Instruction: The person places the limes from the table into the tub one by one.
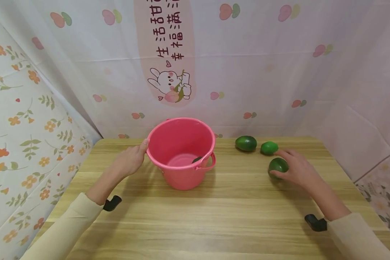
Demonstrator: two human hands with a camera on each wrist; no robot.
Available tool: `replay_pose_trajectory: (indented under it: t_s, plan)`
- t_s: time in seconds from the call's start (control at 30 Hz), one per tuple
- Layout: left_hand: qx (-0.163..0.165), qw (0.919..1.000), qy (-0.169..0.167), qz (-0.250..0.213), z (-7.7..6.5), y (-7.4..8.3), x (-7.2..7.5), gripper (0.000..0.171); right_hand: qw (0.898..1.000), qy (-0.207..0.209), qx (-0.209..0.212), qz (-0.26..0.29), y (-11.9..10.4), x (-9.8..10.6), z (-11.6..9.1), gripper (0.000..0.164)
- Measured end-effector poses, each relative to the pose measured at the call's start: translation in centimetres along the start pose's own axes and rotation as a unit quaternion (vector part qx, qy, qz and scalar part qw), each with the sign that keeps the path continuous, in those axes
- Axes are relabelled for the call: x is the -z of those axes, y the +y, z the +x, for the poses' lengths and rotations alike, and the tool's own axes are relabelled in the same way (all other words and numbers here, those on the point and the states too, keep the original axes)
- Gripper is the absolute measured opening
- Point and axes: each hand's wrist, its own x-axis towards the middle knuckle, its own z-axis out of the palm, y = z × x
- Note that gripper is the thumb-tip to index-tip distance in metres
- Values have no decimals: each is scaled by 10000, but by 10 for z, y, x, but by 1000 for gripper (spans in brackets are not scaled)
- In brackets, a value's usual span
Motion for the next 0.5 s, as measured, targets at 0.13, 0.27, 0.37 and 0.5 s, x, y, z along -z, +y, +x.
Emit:
replay_pose_trajectory:
  t_s: [0.13,0.27,0.37,0.5]
  plan:
    - [-1,10000,-18,37,1,0,-1,81,9997,-222,-118,-40,5,-5,-1,68]
    - [13,10000,-17,62,1,0,-2,82,9988,-405,-268,10,7,-9,-2,68]
    - [21,10000,4,68,2,0,-2,81,9988,-377,-281,108,8,-11,-2,65]
    - [55,10000,31,45,2,-1,-3,80,9995,-228,-163,117,7,-15,-1,62]
